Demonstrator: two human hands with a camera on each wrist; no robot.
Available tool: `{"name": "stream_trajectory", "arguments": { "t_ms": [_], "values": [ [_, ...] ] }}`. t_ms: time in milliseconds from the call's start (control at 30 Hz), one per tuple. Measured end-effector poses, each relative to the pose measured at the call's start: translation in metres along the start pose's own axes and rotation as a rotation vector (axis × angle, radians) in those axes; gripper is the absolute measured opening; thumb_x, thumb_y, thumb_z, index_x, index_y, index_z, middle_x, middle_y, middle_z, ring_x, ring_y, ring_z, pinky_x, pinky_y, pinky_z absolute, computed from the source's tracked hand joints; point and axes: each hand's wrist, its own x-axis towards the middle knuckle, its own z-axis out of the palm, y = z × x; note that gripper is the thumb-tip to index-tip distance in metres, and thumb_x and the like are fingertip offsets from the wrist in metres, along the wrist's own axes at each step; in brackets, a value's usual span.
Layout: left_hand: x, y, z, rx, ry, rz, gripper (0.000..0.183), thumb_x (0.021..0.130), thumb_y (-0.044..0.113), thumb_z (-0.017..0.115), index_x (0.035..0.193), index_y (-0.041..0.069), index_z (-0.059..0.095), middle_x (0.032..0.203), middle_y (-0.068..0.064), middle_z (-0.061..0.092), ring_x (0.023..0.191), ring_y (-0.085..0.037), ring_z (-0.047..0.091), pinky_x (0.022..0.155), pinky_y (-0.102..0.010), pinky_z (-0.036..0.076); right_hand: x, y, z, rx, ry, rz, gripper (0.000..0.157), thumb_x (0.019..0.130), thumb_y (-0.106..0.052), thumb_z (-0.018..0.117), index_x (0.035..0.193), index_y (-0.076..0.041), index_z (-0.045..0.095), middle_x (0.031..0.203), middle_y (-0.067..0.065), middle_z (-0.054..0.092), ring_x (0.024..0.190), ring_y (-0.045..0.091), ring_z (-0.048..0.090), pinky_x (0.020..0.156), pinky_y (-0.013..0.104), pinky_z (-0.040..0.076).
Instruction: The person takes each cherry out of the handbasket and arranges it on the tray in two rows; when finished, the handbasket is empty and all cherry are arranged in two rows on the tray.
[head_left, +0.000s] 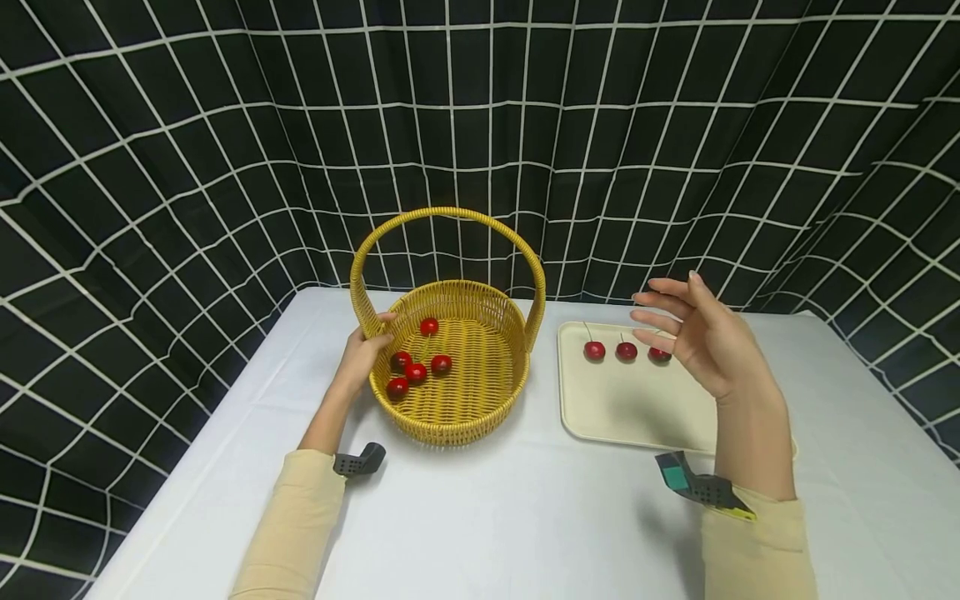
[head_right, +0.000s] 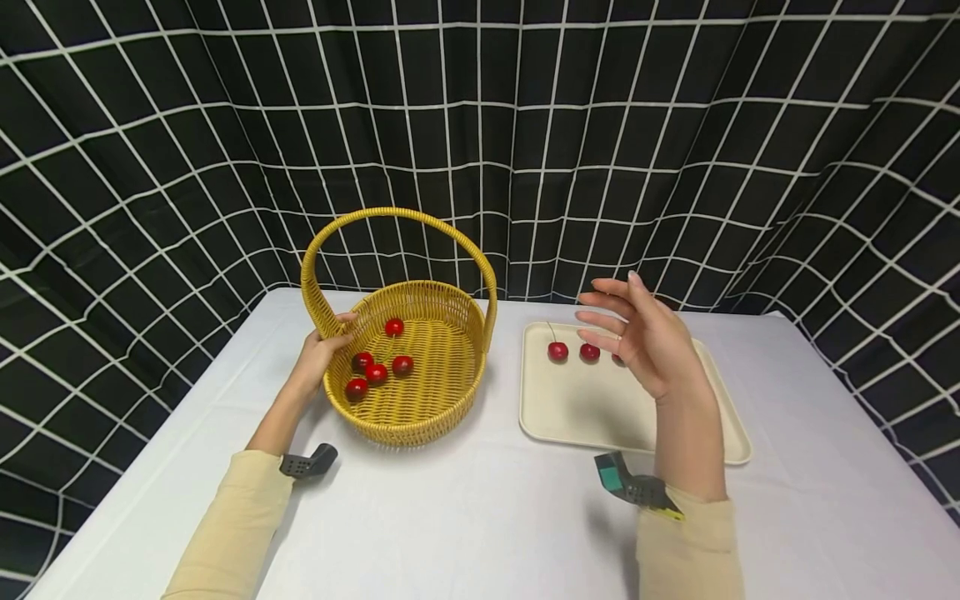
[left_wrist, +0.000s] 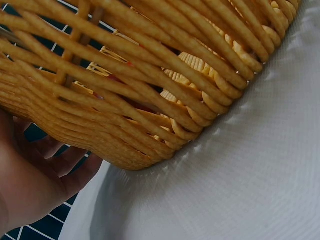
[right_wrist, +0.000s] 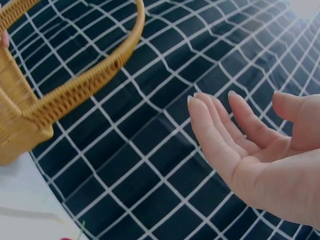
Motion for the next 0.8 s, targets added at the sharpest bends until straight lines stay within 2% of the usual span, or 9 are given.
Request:
{"name": "stream_trajectory", "arguments": {
  "t_ms": [167,233,400,600,800],
  "values": [
    [0.000,-0.001,0.000,0.012,0.003,0.009,0.046,0.094,0.007,0.045,0.140,0.007,0.045,0.143,-0.017,0.041,0.132,-0.031,0.035,0.108,-0.049,0.024,0.000,0.000,0.012,0.014,-0.111,0.009,0.038,0.104,-0.023,0.035,0.117,0.001,0.062,0.111,0.016,0.065,0.098,0.031,0.065,0.083,0.043,0.052],
    [0.001,-0.001,0.000,0.012,0.007,0.009,0.046,0.093,0.007,0.046,0.139,0.008,0.046,0.143,-0.016,0.041,0.132,-0.031,0.036,0.108,-0.049,0.025,0.001,0.001,0.017,-0.014,-0.142,0.022,0.040,0.105,-0.024,0.032,0.117,0.000,0.062,0.112,0.015,0.065,0.099,0.030,0.065,0.083,0.042,0.052],
    [0.001,-0.001,0.000,0.007,0.008,0.008,0.046,0.093,0.006,0.046,0.139,0.007,0.046,0.143,-0.016,0.042,0.131,-0.030,0.037,0.108,-0.048,0.025,0.003,0.005,0.027,-0.095,-0.198,0.043,0.042,0.105,-0.026,0.030,0.120,-0.002,0.061,0.113,0.014,0.065,0.100,0.026,0.064,0.081,0.040,0.053],
    [0.001,0.000,-0.001,-0.004,-0.004,-0.008,0.045,0.094,0.006,0.045,0.140,0.006,0.045,0.144,-0.017,0.041,0.133,-0.030,0.035,0.109,-0.046,0.023,0.004,0.012,0.037,-0.119,-0.257,0.052,0.043,0.106,-0.025,0.027,0.122,-0.004,0.061,0.114,0.012,0.065,0.101,0.026,0.064,0.084,0.041,0.052],
    [0.002,0.002,-0.002,-0.026,-0.015,-0.032,0.046,0.095,0.003,0.044,0.141,0.002,0.042,0.145,-0.019,0.038,0.134,-0.032,0.032,0.110,-0.047,0.022,0.007,0.021,0.048,-0.194,-0.295,0.074,0.043,0.106,-0.025,0.027,0.121,-0.006,0.062,0.114,0.013,0.064,0.104,0.028,0.062,0.085,0.042,0.051]
  ]
}}
